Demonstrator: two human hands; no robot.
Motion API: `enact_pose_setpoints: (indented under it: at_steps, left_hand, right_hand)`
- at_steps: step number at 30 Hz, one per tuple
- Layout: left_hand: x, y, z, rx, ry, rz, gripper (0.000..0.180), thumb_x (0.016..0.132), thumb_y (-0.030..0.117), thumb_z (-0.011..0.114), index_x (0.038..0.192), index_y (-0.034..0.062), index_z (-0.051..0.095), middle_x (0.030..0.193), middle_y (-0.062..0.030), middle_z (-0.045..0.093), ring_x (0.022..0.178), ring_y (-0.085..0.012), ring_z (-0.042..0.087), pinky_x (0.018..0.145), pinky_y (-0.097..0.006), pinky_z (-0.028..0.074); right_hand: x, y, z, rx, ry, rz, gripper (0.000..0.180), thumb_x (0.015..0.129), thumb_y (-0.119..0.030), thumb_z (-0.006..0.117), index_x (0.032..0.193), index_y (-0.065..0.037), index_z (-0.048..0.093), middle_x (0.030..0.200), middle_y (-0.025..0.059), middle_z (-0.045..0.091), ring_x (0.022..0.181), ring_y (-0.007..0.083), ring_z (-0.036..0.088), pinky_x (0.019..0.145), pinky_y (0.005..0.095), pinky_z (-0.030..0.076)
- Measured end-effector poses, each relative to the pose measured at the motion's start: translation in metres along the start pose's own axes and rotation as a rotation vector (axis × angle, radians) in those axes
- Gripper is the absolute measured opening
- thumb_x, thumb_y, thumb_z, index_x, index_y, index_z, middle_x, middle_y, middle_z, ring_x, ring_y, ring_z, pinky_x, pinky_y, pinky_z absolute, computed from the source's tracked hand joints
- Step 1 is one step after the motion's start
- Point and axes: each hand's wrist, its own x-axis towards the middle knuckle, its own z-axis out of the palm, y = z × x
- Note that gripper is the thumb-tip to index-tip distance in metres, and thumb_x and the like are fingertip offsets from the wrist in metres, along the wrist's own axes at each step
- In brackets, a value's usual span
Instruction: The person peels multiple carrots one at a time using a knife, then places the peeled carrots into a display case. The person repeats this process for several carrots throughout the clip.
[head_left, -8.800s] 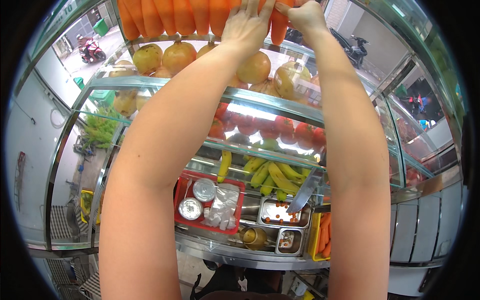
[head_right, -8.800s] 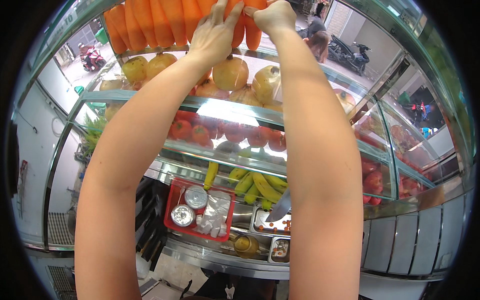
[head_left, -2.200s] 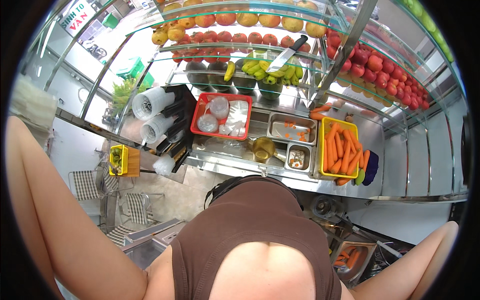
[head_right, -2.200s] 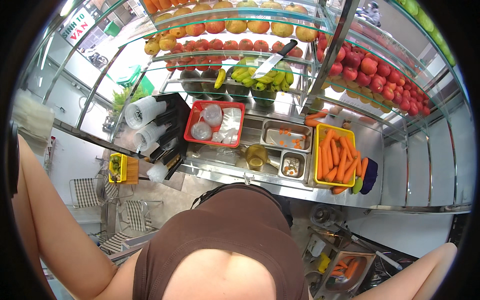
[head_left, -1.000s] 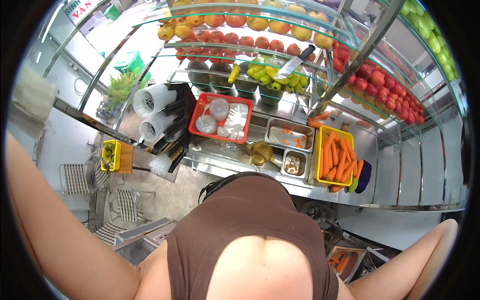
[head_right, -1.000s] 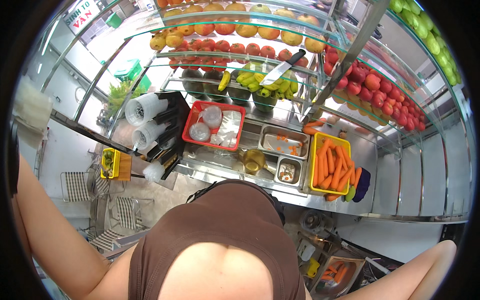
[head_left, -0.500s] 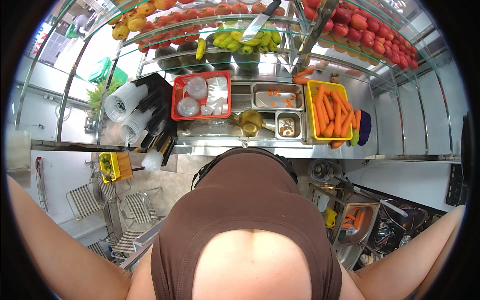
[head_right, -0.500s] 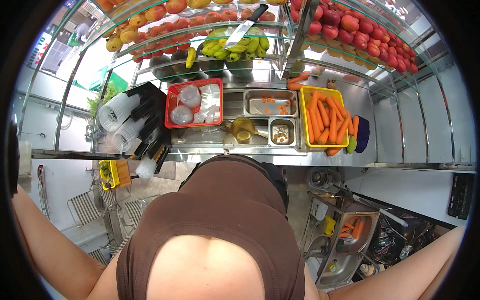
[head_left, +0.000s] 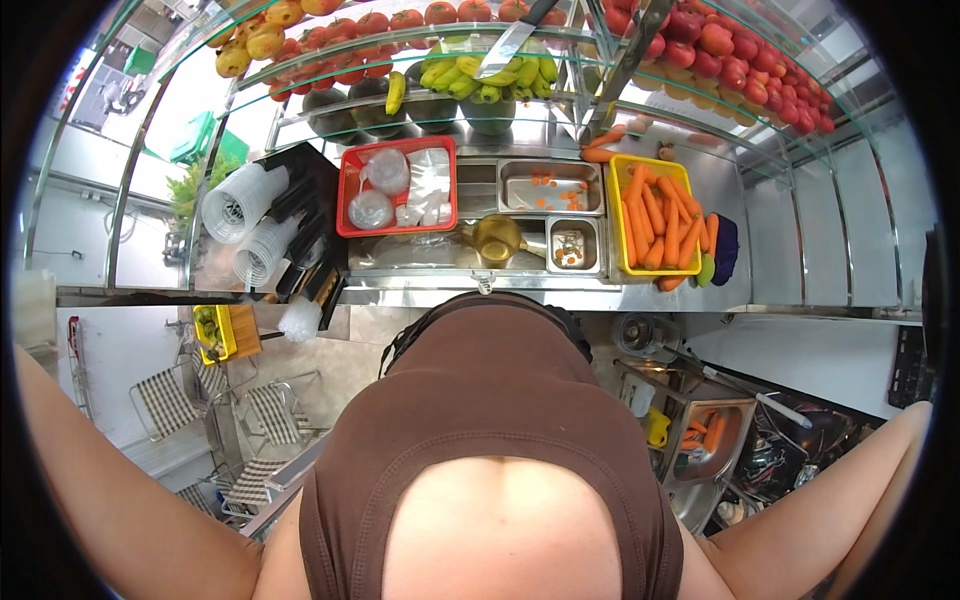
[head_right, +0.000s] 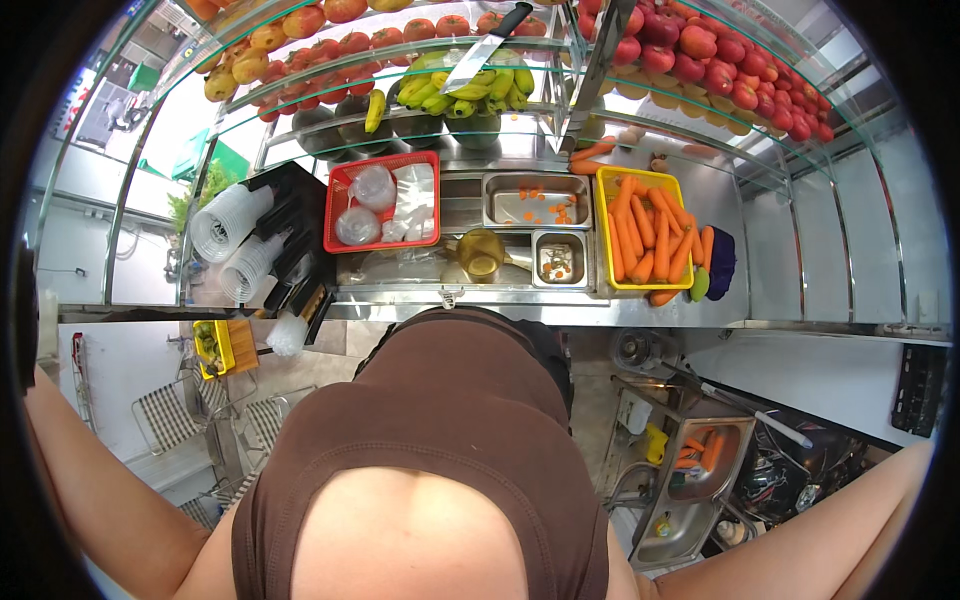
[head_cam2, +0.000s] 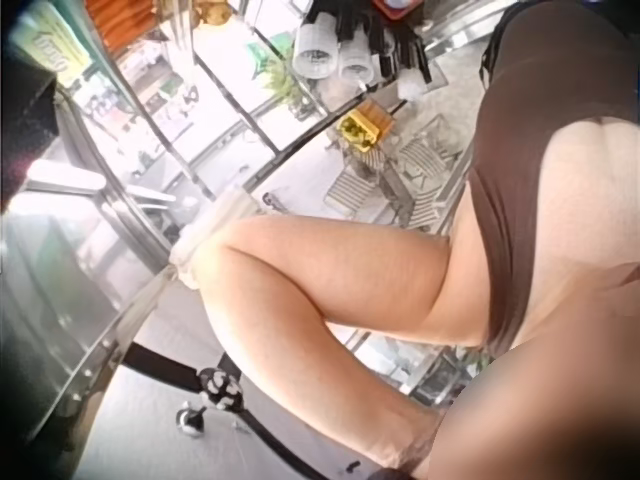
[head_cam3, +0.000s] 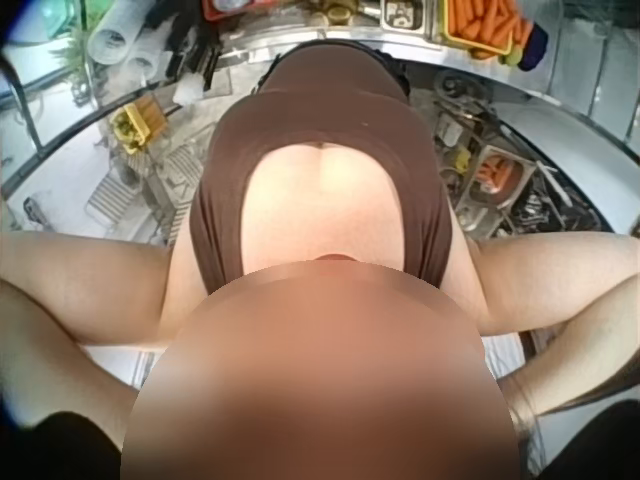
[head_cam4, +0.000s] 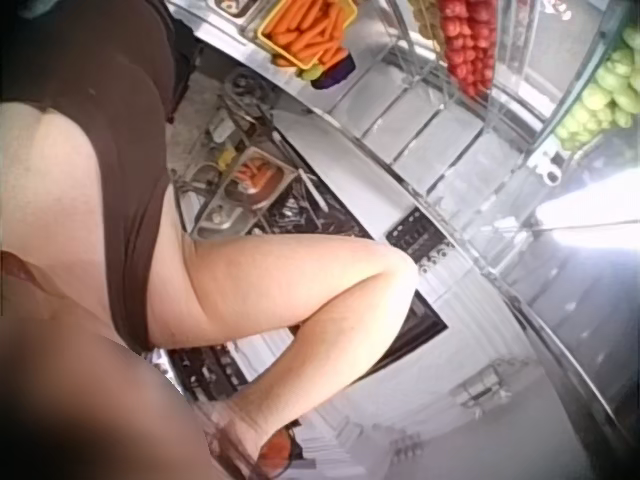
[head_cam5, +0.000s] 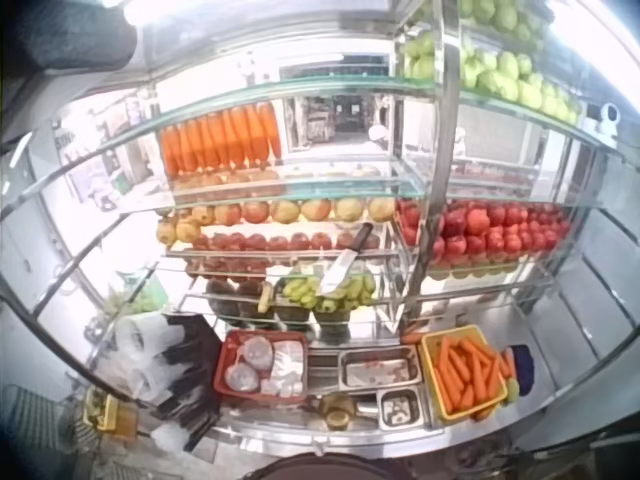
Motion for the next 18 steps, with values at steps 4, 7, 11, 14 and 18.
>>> enact_pose_setpoints:
  at_steps: [4,7,11,14,18]
  left_hand:
    - [0.001,-0.002,0.002,-0.012,0.009,-0.002,0.02,0.082,0.028,0.058,0.08,0.0097,0.052,0.079,0.0013,0.047,0.076,-0.0154,0.047,0.063,-0.028,0.04]
    - [0.003,-0.003,-0.002,-0.008,0.02,-0.007,0.02,0.082,0.028,0.058,0.08,0.0098,0.052,0.079,0.0015,0.047,0.076,-0.0153,0.047,0.063,-0.028,0.04]
    - [0.008,-0.001,-0.004,0.016,0.025,-0.01,0.02,0.082,0.029,0.058,0.08,0.0101,0.051,0.079,0.0018,0.047,0.076,-0.0152,0.047,0.063,-0.028,0.04]
    - [0.003,-0.006,-0.005,-0.006,0.024,0.001,0.02,0.082,0.029,0.058,0.08,0.0102,0.051,0.078,0.002,0.046,0.076,-0.0151,0.047,0.063,-0.029,0.04]
    - [0.007,-0.007,-0.009,0.01,0.035,-0.003,0.02,0.082,0.029,0.057,0.079,0.0104,0.051,0.078,0.0023,0.046,0.076,-0.0149,0.047,0.063,-0.029,0.04]
  right_hand:
    - [-0.002,0.0,-0.003,0.0,-0.008,-0.002,0.026,0.063,-0.019,0.055,0.067,0.005,0.064,0.059,0.0138,0.059,0.05,0.0162,0.056,0.04,0.0256,0.038]
    - [0.007,0.009,-0.007,0.007,-0.018,-0.007,0.026,0.063,-0.019,0.055,0.067,0.005,0.064,0.059,0.0139,0.059,0.05,0.0162,0.056,0.039,0.0256,0.037]
    - [0.014,0.022,-0.013,0.024,-0.01,-0.035,0.026,0.063,-0.019,0.055,0.067,0.005,0.063,0.059,0.0141,0.059,0.049,0.0161,0.056,0.039,0.0257,0.037]
    - [0.01,0.017,-0.007,0.009,-0.019,-0.019,0.027,0.063,-0.02,0.055,0.066,0.005,0.063,0.059,0.0142,0.058,0.049,0.016,0.056,0.039,0.0258,0.037]
    - [0.016,0.025,-0.013,0.016,-0.024,-0.037,0.027,0.062,-0.02,0.055,0.066,0.006,0.063,0.059,0.0143,0.058,0.049,0.016,0.055,0.038,0.0259,0.037]
